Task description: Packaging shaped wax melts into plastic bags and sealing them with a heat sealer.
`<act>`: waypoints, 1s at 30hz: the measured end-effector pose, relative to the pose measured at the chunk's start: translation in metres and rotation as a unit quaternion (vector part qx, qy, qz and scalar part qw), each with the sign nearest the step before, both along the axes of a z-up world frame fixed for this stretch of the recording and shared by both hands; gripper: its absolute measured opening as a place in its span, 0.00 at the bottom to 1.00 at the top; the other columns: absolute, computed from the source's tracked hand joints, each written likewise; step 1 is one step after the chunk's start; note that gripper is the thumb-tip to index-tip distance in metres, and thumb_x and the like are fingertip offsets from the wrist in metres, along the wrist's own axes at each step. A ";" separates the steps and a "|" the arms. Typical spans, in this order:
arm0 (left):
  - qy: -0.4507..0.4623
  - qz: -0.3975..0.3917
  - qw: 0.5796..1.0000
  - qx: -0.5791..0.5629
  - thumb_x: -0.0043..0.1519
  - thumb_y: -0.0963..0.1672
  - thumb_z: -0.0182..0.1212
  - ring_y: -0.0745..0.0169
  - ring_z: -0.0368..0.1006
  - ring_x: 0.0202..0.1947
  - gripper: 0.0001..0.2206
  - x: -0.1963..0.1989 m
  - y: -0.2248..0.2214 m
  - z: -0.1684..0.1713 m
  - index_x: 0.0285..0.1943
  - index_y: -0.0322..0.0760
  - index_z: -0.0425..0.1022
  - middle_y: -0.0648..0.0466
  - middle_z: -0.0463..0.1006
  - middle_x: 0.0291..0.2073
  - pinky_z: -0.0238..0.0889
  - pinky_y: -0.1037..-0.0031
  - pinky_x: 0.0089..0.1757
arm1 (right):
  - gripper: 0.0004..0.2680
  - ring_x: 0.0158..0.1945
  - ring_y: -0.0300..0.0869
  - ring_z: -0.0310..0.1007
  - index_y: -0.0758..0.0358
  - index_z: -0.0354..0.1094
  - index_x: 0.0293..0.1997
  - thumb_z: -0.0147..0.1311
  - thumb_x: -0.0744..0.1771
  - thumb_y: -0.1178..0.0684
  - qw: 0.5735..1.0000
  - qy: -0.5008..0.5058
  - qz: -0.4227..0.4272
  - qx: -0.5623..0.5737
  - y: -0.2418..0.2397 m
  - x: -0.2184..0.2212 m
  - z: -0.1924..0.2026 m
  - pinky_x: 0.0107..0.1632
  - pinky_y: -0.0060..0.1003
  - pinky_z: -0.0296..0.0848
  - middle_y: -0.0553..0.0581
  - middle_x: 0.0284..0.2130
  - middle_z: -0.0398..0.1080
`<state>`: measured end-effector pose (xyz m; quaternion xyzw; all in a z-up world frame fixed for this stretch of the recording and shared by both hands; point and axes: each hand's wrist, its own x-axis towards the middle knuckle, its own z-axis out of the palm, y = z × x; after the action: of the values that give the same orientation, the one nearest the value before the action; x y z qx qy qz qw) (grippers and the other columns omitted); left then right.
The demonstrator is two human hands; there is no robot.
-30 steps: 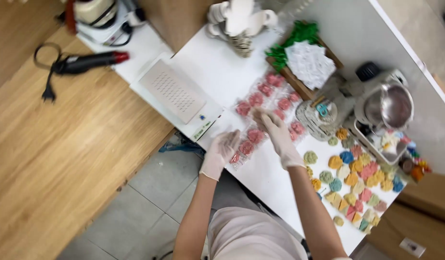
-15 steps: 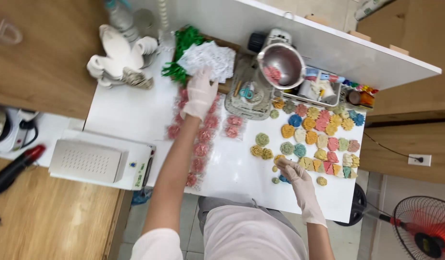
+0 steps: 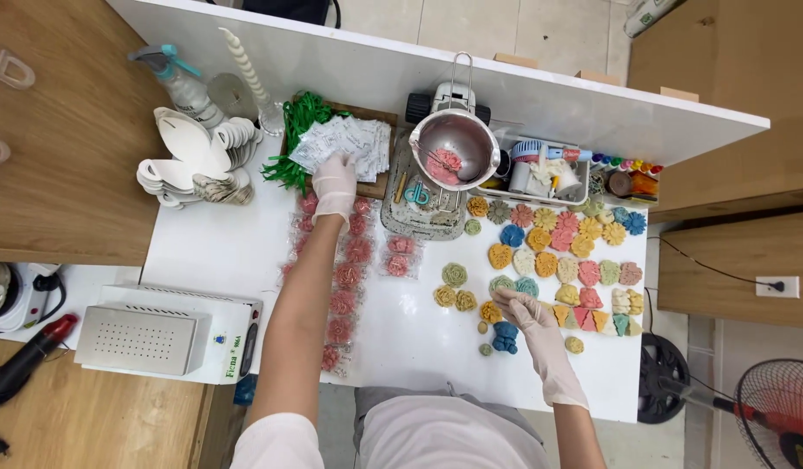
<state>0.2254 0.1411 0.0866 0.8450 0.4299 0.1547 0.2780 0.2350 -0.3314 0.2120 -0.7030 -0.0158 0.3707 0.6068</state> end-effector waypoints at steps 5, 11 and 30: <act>-0.314 0.157 0.924 -0.153 0.65 0.44 0.57 0.57 0.72 0.37 0.07 -0.032 -0.007 0.043 0.44 0.34 0.75 0.48 0.79 0.36 0.67 0.67 0.41 | 0.13 0.57 0.41 0.75 0.65 0.71 0.58 0.50 0.69 0.51 0.998 -0.035 0.047 0.006 0.027 0.003 0.036 0.63 0.36 0.68 0.57 0.53 0.77; -0.445 0.136 0.780 -0.418 0.65 0.42 0.57 0.74 0.67 0.31 0.06 -0.098 -0.088 0.206 0.35 0.38 0.70 0.60 0.72 0.30 0.63 0.79 0.35 | 0.10 0.49 0.39 0.76 0.60 0.76 0.53 0.55 0.67 0.55 0.983 -0.108 0.145 0.011 0.073 -0.021 0.130 0.50 0.35 0.72 0.52 0.47 0.79; -0.264 -0.041 0.849 -0.456 0.67 0.46 0.60 0.80 0.58 0.26 0.10 -0.106 -0.292 0.228 0.37 0.38 0.69 0.64 0.67 0.25 0.52 0.84 0.27 | 0.09 0.34 0.34 0.68 0.66 0.80 0.49 0.62 0.67 0.56 0.994 -0.095 -0.034 0.052 0.030 -0.020 0.104 0.35 0.29 0.66 0.52 0.34 0.73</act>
<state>0.1191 -0.1506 0.3142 0.5672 0.3279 0.1470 0.7411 0.2155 -0.3012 0.3161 -0.7022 -0.0689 0.2805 0.6507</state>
